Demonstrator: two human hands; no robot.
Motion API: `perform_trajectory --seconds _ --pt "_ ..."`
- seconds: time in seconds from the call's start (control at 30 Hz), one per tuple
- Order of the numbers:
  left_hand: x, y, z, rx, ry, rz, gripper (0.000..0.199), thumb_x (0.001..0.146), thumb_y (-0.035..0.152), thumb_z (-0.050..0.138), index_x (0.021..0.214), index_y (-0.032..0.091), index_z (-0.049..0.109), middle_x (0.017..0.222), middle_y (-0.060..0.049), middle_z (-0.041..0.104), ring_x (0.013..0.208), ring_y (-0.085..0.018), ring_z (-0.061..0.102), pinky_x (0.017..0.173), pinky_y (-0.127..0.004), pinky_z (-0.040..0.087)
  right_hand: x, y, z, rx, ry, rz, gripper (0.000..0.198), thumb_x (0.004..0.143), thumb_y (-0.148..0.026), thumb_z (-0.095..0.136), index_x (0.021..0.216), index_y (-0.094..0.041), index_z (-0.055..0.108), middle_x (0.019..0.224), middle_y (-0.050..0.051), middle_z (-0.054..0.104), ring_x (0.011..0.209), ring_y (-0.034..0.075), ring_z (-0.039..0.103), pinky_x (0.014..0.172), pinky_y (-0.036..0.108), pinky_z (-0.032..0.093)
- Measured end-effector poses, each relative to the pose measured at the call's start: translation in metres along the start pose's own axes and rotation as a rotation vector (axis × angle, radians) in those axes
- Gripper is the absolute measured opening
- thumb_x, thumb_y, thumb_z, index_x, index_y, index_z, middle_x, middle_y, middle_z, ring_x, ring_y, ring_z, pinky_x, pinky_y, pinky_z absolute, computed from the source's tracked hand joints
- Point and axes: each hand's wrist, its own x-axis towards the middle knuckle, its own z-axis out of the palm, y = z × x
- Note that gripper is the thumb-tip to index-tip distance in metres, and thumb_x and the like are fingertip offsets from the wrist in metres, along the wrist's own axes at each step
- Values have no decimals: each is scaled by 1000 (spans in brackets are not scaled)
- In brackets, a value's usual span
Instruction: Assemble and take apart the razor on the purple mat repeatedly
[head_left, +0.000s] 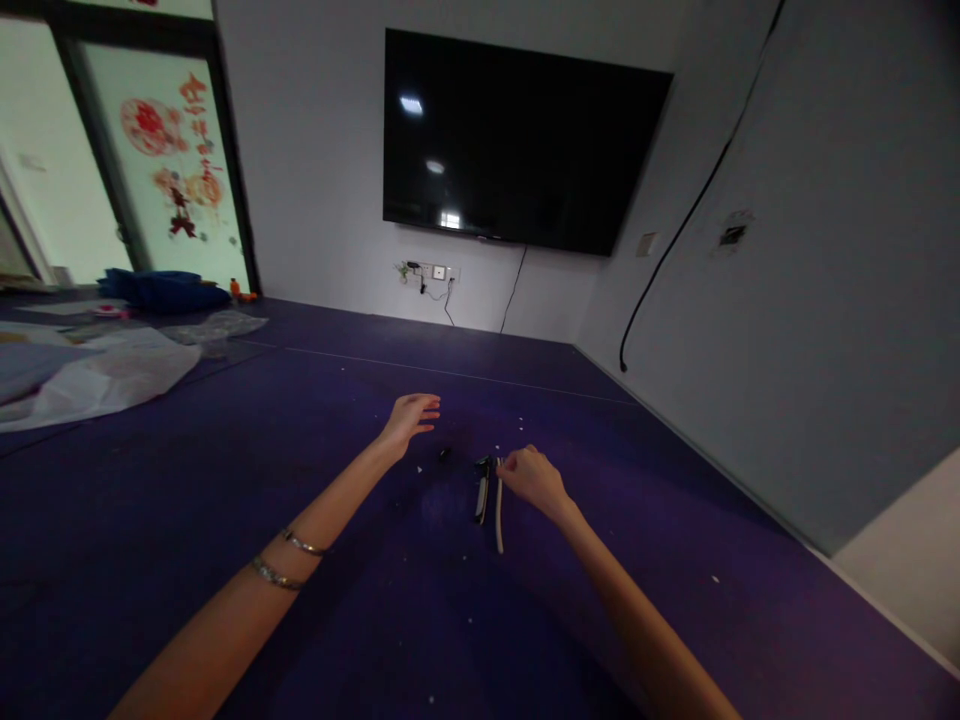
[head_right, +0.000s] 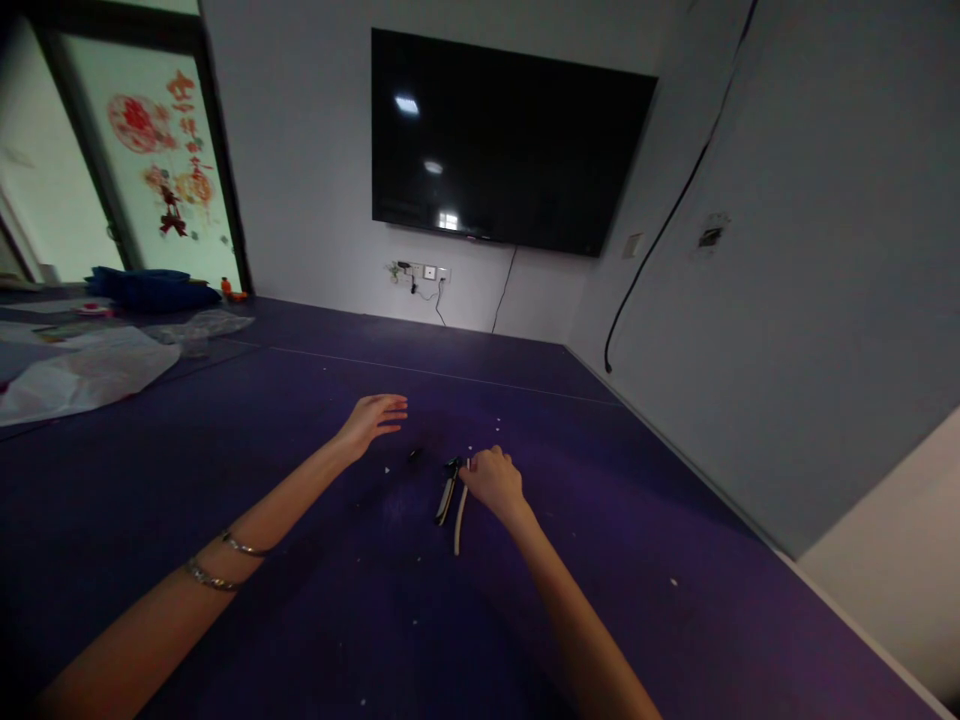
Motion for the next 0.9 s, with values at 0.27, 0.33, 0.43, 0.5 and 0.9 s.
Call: perform_trajectory --seconds 0.27,0.33,0.43,0.5,0.9 --pt "31 -50 -24 653 -163 148 22 66 23 60 85 14 63 90 -9 66 87 -20 61 74 -30 48 23 73 18 114 268 -135 17 76 -26 50 78 -17 65 87 9 60 89 21 53 83 33 37" --pt "34 -61 -29 723 -200 213 30 67 29 61 92 13 61 98 -11 64 89 -21 61 78 -32 47 22 92 28 74 338 -133 19 77 -24 48 85 -16 64 93 11 59 91 23 52 83 34 37" --pt "34 -71 -35 796 -291 302 39 66 31 63 101 14 58 107 -12 62 96 -23 59 84 -35 45 19 115 40 57 349 -120 22 78 -22 46 90 -16 63 95 12 58 91 23 51 83 35 37" --pt "32 -74 -35 819 -329 341 39 67 26 62 104 13 56 109 -13 62 100 -23 58 88 -35 43 19 124 45 67 357 -100 23 79 -22 45 91 -16 63 96 12 59 91 23 51 84 36 37" --pt "31 -74 -21 868 -550 416 44 66 12 59 110 17 54 117 -9 59 109 -19 53 97 -33 36 26 135 53 111 359 -36 23 79 -25 43 82 -16 64 88 10 62 89 23 54 86 36 36"
